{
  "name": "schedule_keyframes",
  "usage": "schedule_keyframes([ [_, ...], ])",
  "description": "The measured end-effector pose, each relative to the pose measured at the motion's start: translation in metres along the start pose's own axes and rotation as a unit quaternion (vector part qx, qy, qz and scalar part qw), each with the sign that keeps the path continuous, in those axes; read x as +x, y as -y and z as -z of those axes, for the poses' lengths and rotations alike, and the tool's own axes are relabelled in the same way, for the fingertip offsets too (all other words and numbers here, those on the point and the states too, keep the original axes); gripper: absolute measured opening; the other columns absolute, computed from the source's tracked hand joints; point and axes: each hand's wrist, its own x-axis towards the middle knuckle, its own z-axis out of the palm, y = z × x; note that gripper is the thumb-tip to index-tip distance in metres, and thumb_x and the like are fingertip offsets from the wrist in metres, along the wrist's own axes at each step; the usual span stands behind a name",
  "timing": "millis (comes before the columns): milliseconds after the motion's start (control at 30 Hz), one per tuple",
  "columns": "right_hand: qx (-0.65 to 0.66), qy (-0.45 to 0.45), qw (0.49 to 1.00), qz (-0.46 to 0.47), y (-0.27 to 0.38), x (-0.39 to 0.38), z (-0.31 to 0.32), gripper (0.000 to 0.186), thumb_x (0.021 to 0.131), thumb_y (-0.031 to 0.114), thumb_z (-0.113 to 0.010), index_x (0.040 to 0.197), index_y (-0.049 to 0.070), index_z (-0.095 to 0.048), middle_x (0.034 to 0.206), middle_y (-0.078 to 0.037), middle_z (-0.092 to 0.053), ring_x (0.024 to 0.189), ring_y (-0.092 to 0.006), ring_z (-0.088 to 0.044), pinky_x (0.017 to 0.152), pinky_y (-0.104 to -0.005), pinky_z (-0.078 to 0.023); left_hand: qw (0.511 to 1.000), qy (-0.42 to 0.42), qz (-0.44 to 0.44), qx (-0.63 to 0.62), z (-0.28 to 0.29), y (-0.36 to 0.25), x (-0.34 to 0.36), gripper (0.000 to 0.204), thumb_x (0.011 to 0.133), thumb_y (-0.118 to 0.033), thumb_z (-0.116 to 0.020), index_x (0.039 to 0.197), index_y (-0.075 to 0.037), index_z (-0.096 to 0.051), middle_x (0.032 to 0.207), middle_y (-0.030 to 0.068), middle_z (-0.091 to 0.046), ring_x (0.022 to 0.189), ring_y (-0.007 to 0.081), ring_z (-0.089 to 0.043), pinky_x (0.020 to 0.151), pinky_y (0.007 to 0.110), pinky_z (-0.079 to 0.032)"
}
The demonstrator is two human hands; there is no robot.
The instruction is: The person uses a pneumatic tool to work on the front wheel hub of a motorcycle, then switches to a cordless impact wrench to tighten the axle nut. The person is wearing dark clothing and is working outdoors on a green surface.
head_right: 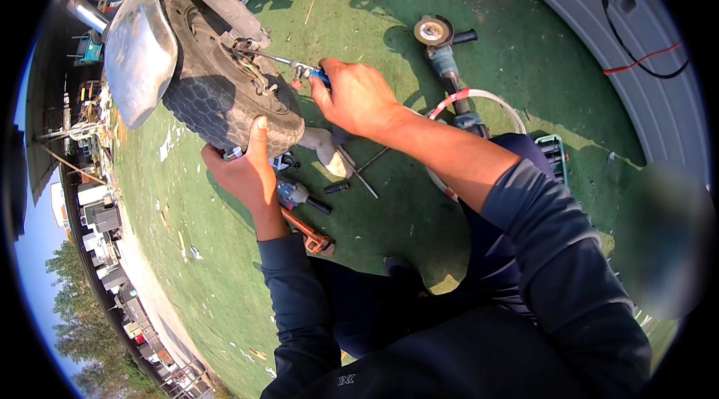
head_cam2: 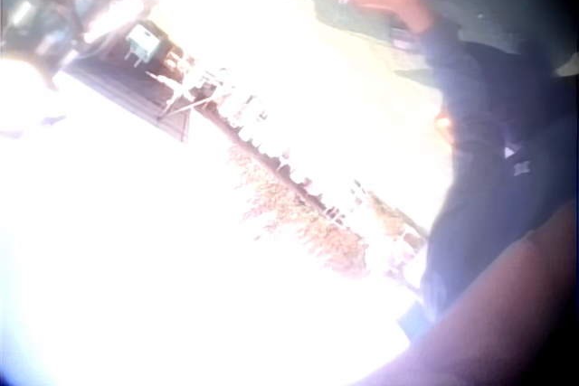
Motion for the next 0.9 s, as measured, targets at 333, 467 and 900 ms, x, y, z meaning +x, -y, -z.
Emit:
schedule_keyframes([
  [333,0.008,0.009,1.000,-0.004,0.001,0.001,-0.005,0.035,0.102,0.030,-0.062,0.115,-0.001,-0.069,0.074,-0.027,-0.068,0.074,-0.0497,-0.069,0.070,-0.0566,-0.054,1.000,-0.002,-0.010,0.011,-0.001,0.005,0.001,0.092,0.070,-0.041,-0.103,0.128,0.012,-0.054,0.118,0.0221,-0.067,0.103,0.0299,-0.068,0.090,0.040,-0.057],
  [467,0.011,0.008,1.000,0.007,0.000,0.001,-0.009,0.034,0.103,0.030,-0.062,0.113,-0.001,-0.069,0.074,-0.027,-0.068,0.074,-0.0499,-0.069,0.070,-0.0565,-0.055,1.000,-0.006,-0.015,0.017,0.000,0.008,0.000,0.092,0.071,-0.042,-0.102,0.128,0.012,-0.055,0.118,0.0220,-0.068,0.103,0.0296,-0.068,0.091,0.041,-0.056],
  [900,0.013,0.010,1.000,0.007,-0.002,0.002,-0.011,0.034,0.103,0.031,-0.061,0.113,-0.001,-0.069,0.075,-0.028,-0.068,0.076,-0.0502,-0.069,0.072,-0.0570,-0.055,1.000,-0.005,-0.016,0.000,0.000,0.007,0.001,0.091,0.071,-0.043,-0.102,0.126,0.013,-0.055,0.115,0.0225,-0.069,0.100,0.0307,-0.068,0.091,0.041,-0.055],
])
